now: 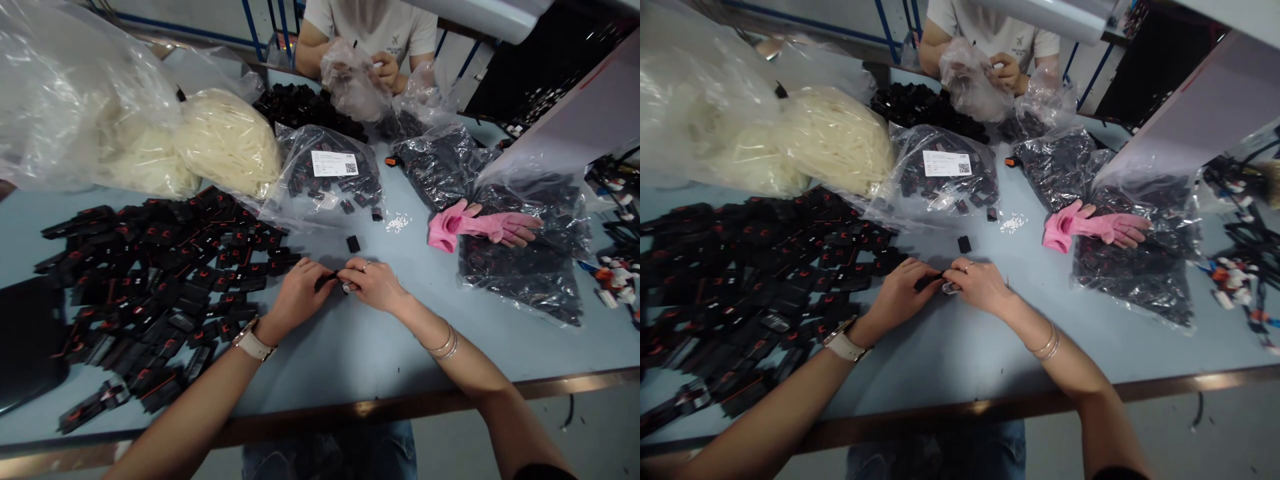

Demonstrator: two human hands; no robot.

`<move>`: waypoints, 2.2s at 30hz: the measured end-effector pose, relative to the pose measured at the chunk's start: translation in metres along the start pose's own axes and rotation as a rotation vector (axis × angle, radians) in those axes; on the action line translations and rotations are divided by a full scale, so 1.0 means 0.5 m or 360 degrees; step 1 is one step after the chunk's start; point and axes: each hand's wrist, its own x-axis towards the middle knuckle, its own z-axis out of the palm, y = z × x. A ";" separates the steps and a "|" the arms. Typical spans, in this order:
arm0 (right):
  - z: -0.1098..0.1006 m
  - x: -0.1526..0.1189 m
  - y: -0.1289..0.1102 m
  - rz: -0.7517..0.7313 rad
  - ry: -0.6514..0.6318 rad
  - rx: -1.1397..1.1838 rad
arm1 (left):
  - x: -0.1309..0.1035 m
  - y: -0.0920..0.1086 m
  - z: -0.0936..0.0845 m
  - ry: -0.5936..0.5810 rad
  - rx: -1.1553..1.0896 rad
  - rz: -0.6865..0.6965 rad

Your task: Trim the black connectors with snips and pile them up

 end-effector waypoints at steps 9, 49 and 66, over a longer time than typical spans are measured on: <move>-0.003 -0.002 -0.010 0.0418 0.0754 0.0860 | 0.002 0.005 -0.005 -0.0002 -0.0004 -0.0060; -0.001 0.019 -0.040 0.0534 0.0454 0.0615 | 0.000 0.005 -0.001 -0.0024 -0.0007 -0.0037; 0.003 0.016 -0.040 0.0565 0.0457 0.0592 | 0.001 0.007 0.000 -0.0031 0.0025 -0.0025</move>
